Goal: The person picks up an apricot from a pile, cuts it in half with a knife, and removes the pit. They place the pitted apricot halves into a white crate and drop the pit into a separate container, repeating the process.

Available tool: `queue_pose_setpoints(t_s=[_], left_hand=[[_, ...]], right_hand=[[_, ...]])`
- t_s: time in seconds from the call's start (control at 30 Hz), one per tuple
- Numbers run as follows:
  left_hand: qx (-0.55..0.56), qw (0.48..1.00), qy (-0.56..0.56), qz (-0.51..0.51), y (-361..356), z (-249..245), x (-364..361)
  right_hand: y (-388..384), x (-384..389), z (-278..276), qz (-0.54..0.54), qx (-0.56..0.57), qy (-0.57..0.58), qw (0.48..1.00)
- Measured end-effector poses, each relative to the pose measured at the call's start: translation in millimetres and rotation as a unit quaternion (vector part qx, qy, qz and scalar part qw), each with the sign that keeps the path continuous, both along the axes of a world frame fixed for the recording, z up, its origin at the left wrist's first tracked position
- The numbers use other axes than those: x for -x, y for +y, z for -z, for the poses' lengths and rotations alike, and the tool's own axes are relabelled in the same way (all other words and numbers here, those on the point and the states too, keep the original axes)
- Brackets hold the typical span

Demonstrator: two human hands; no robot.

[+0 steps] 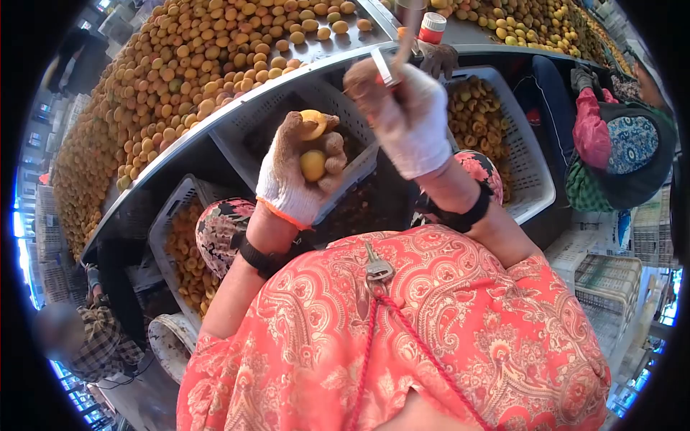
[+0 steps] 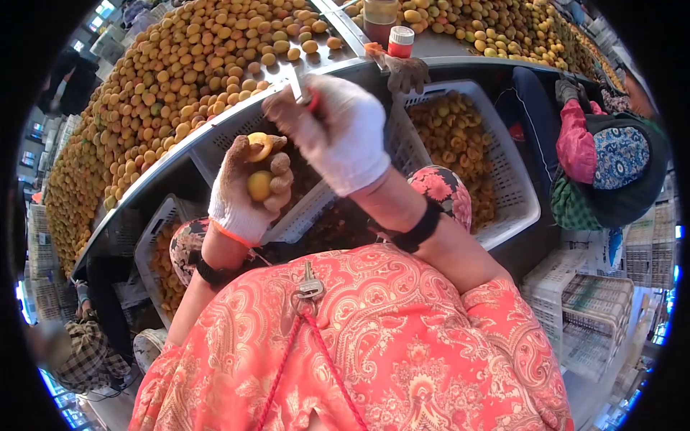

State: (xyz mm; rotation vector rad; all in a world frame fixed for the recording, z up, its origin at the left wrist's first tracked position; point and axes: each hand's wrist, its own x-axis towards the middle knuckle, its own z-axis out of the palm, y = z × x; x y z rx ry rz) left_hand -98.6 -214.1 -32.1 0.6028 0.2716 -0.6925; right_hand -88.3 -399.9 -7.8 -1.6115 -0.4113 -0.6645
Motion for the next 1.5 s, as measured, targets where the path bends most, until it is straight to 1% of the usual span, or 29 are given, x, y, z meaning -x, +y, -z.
queue_pose_setpoints(t_s=[0.03, 0.07, 0.17, 0.2, 0.23, 0.3, 0.33, 0.4, 0.5, 0.57, 0.6, 0.63, 0.7, 0.73, 0.77, 0.8, 0.83, 0.9, 0.93, 1.0, 1.07, 1.13, 1.17, 1.23, 1.27, 1.33, 1.37, 1.43, 1.5], left_hand=[[-0.004, 1.0, -0.023, 0.016, 2, -1, 1], [0.014, 0.999, -0.028, 0.018, 3, -2, 3], [-0.001, 0.999, -0.037, 0.004, 0, -11, 10], [0.001, 0.999, -0.038, 0.003, -1, -14, 12], [-0.028, 0.998, -0.052, 0.002, -1, -17, 14], [-0.055, 0.996, -0.068, -0.001, -2, -22, 16], [-0.057, 0.997, -0.056, 0.005, -3, -25, 16], [-0.06, 0.997, -0.044, 0.007, -4, -29, 18], [-0.043, 0.995, -0.085, -0.02, -5, -32, 25], [-0.121, 0.981, -0.152, 0.008, -4, -32, 28], [-0.105, 0.983, -0.15, 0.007, -3, -31, 28], [-0.105, 0.983, -0.149, 0.007, -2, -30, 28], [-0.089, 0.981, -0.17, 0.036, 0, -27, 26], [-0.088, 0.981, -0.169, 0.037, -2, -26, 27], [-0.084, 0.981, -0.169, 0.034, -3, -27, 27], [-0.08, 0.982, -0.17, 0.03, -4, -28, 26], [-0.08, 0.982, -0.171, 0.031, -6, -31, 27], [-0.248, 0.924, -0.287, 0.05, -9, -39, 30], [-0.249, 0.924, -0.287, 0.052, -9, -39, 31], [-0.087, 0.982, -0.169, 0.021, -9, -36, 32], [-0.082, 0.981, -0.174, 0.021, -10, -34, 31], [-0.077, 0.98, -0.183, 0.022, -13, -36, 29], [-0.074, 0.983, -0.168, 0.012, -15, -38, 30], [-0.072, 0.985, -0.154, 0.002, -16, -39, 30], [-0.052, 0.986, -0.158, 0.011, -15, -38, 30], [-0.032, 0.986, -0.162, 0.019, -15, -37, 31], [-0.015, 0.988, -0.155, 0.022, -16, -37, 31], [0.002, 0.988, -0.15, 0.022, -20, -38, 33], [-0.003, 0.993, -0.119, -0.024, -26, -40, 37]], right_hand=[[-2, 13, -18, -0.047, -0.088, 0.072, 0.992], [-5, 17, -22, -0.069, -0.127, 0.079, 0.986], [-3, 20, -27, -0.102, -0.153, 0.034, 0.982], [-2, 31, -39, -0.115, -0.132, 0.094, 0.98], [-1, 31, -38, -0.115, -0.131, 0.093, 0.98], [4, 31, -36, -0.177, -0.173, 0.107, 0.963], [6, 32, -36, -0.135, -0.138, 0.114, 0.975], [9, 34, -38, -0.132, -0.119, 0.134, 0.975], [10, 32, -38, -0.12, -0.09, 0.151, 0.977], [9, 31, -38, -0.133, -0.102, 0.177, 0.97], [9, 28, -31, -0.127, -0.058, 0.133, 0.981], [8, 26, -27, -0.127, -0.058, 0.134, 0.981], [8, 24, -25, -0.077, 0.028, -0.031, 0.996], [9, 24, -28, -0.076, 0.029, -0.03, 0.996], [12, 24, -36, -0.135, -0.058, 0.036, 0.988], [14, 24, -41, -0.192, -0.144, 0.102, 0.965], [14, 21, -39, -0.192, -0.143, 0.101, 0.966], [14, 14, -35, -0.327, -0.291, 0.096, 0.894], [17, 11, -35, -0.328, -0.338, 0.107, 0.876], [20, 13, -36, -0.319, -0.359, 0.108, 0.87], [23, 18, -41, -0.312, -0.379, 0.108, 0.864], [25, 23, -49, -0.228, -0.312, 0.173, 0.906], [23, 20, -46, -0.228, -0.312, 0.173, 0.906], [20, 10, -35, -0.331, -0.41, 0.15, 0.836], [19, 9, -35, -0.331, -0.411, 0.151, 0.836], [19, 7, -34, -0.36, -0.464, 0.174, 0.79], [20, 8, -35, -0.361, -0.464, 0.174, 0.79], [23, 10, -35, -0.325, -0.432, 0.162, 0.826], [25, 10, -34, -0.314, -0.433, 0.171, 0.827]])
